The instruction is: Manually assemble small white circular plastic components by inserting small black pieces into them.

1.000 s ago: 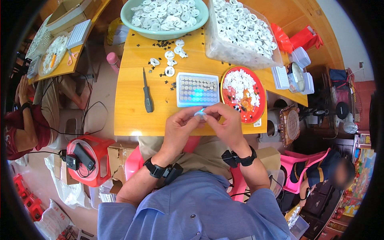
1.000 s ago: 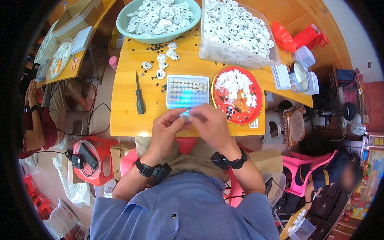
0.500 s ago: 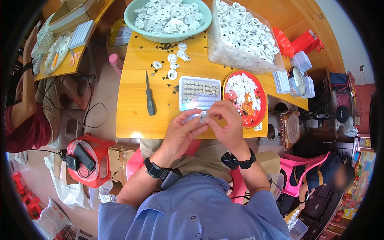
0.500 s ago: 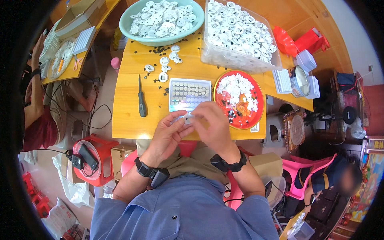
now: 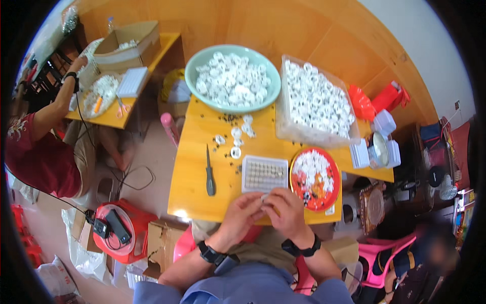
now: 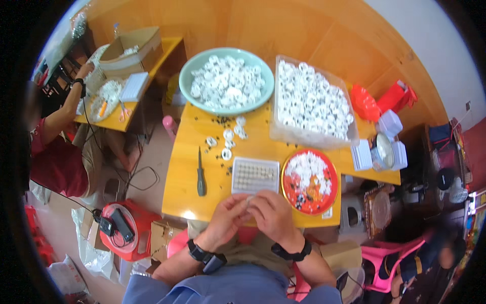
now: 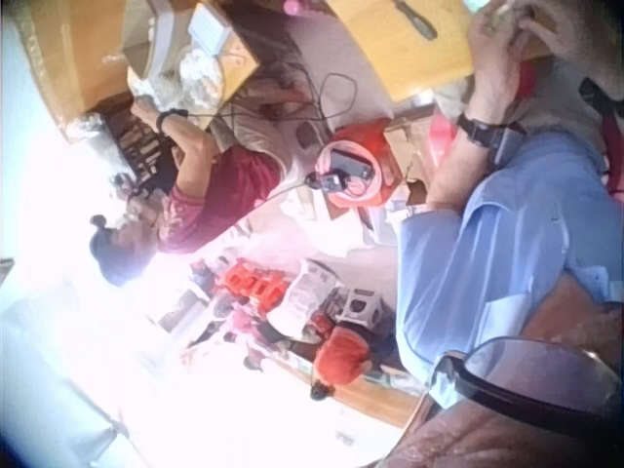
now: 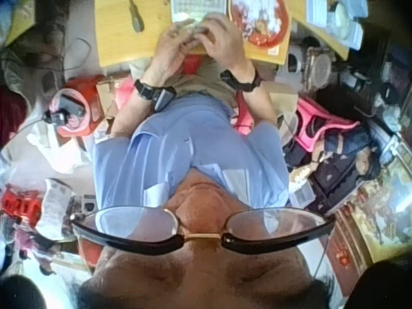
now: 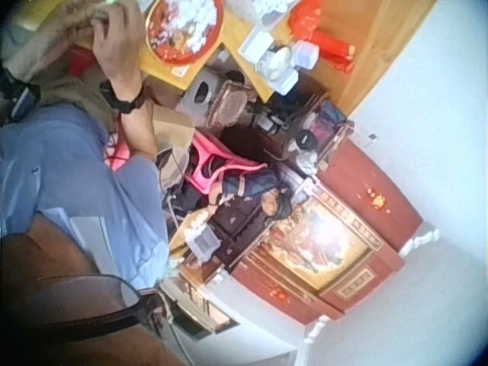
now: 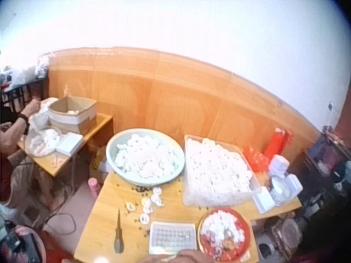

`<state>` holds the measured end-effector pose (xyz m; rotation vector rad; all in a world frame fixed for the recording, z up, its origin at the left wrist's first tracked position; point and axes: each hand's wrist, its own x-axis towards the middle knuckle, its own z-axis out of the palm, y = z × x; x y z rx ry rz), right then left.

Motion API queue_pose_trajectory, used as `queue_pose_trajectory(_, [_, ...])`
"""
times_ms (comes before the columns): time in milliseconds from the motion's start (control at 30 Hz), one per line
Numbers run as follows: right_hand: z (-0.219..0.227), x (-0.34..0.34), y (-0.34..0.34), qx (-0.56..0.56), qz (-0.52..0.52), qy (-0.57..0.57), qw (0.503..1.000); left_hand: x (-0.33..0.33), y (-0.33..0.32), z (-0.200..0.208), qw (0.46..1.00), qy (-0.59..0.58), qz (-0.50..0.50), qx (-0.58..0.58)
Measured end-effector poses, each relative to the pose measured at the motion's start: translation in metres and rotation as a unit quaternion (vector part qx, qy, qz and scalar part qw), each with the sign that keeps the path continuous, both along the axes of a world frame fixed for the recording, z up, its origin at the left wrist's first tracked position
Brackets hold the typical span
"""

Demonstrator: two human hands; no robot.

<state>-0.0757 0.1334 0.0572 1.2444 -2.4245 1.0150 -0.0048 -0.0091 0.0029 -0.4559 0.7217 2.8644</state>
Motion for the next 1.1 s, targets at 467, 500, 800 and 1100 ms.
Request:
queue_pose_trajectory(467, [0.041, -0.032, 0.004, 0.077, 0.022, -0.356, 0.931, 0.002, 0.002, 0.005, 1.000, -0.003, -0.018, 0.008])
queue_pose_trajectory(500, [0.048, -0.040, 0.000, 0.124, 0.036, -0.350, 0.928, 0.001, 0.001, 0.002, 1.000, -0.009, -0.017, 0.010])
queue_pose_trajectory(800, [0.073, -0.133, -0.066, -0.046, -0.048, -0.176, 0.982, -0.002, -0.002, -0.007, 0.999, -0.002, -0.034, 0.023])
queue_pose_trajectory(1100, [-0.009, -0.162, -0.095, 0.220, -0.083, -0.073, 0.969, 0.000, -0.002, -0.007, 1.000, 0.003, -0.021, 0.016])
